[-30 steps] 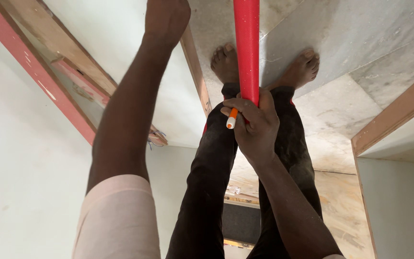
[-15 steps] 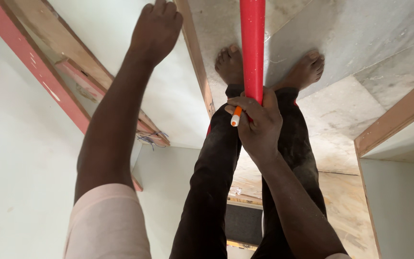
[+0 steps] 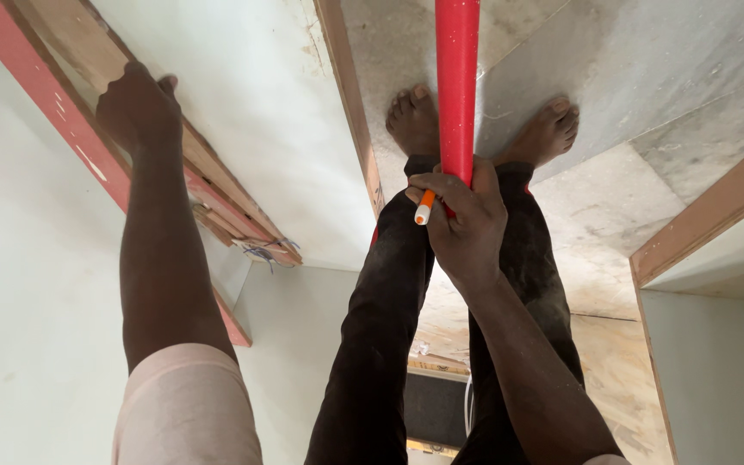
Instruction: The person sweeps a tiled floor in a room under construction using a red-handled broom. They move around partially assembled wooden cabinets and construction materials, sweeping debris into a pile.
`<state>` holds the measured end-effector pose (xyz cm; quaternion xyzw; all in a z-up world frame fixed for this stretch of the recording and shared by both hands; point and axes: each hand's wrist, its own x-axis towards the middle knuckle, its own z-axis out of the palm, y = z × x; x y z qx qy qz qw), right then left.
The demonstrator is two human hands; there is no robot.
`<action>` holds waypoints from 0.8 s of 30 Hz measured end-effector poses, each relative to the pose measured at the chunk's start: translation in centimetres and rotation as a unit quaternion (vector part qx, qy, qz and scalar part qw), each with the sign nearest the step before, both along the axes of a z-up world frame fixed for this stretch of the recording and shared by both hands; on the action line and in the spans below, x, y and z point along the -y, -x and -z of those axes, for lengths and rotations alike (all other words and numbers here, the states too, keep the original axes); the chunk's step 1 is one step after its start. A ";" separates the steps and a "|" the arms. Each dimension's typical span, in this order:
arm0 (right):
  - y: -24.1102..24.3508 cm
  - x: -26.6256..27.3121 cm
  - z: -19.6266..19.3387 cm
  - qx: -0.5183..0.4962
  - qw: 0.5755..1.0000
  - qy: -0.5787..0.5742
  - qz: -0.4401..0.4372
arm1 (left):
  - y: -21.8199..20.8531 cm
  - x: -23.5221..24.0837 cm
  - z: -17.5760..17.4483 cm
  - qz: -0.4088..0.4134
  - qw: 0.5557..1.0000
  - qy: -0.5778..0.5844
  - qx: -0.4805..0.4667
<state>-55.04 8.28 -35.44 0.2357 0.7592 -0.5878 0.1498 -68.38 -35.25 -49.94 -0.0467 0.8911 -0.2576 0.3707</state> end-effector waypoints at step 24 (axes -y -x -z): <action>-0.4 -0.7 -0.2 -0.033 0.999 0.004 0.005 | 2.1 -1.9 -1.9 0.210 0.969 -0.086 -0.100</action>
